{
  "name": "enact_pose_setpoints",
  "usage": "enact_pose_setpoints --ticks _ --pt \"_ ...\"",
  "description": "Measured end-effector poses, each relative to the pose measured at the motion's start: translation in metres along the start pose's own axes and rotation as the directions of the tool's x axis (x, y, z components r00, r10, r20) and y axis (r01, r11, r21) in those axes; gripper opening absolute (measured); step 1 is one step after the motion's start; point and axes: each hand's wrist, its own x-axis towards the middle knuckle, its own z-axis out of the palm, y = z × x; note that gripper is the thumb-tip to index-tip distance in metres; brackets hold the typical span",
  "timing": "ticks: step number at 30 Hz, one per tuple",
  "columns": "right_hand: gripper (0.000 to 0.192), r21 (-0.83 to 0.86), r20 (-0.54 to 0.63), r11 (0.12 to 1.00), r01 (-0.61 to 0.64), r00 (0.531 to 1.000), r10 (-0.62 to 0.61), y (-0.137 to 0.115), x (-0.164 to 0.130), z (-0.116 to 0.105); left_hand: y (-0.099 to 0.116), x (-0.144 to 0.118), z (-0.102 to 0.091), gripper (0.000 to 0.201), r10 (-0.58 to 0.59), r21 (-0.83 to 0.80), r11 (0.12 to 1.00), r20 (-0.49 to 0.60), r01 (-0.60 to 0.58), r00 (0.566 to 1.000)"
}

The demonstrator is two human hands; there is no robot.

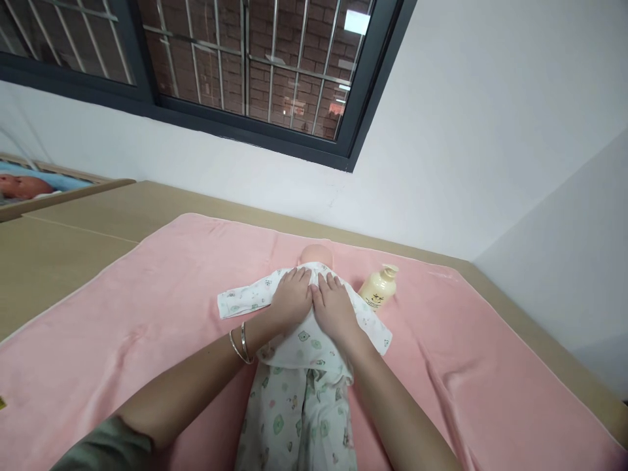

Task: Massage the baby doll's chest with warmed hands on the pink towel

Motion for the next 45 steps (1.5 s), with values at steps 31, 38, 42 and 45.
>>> enact_pose_setpoints --ticks 31,38,42,45 --pt "0.053 0.059 -0.029 0.998 0.020 0.999 -0.019 0.025 0.016 -0.004 0.018 -0.008 -0.007 0.046 0.002 0.022 1.000 -0.017 -0.002 1.000" --pt "0.054 -0.018 0.070 0.995 0.098 0.993 -0.096 -0.006 -0.013 -0.010 -0.008 0.015 -0.020 0.036 -0.152 -0.107 0.980 0.126 0.165 0.980" --pt "0.053 0.058 0.050 0.995 0.078 0.995 -0.081 0.005 -0.005 -0.011 0.005 0.004 -0.014 0.040 -0.087 0.023 0.996 0.044 0.086 0.995" --pt "0.053 0.075 0.002 0.994 0.073 0.997 -0.073 0.020 0.010 -0.009 0.018 -0.009 -0.008 0.045 -0.031 0.152 0.988 -0.017 0.033 0.999"
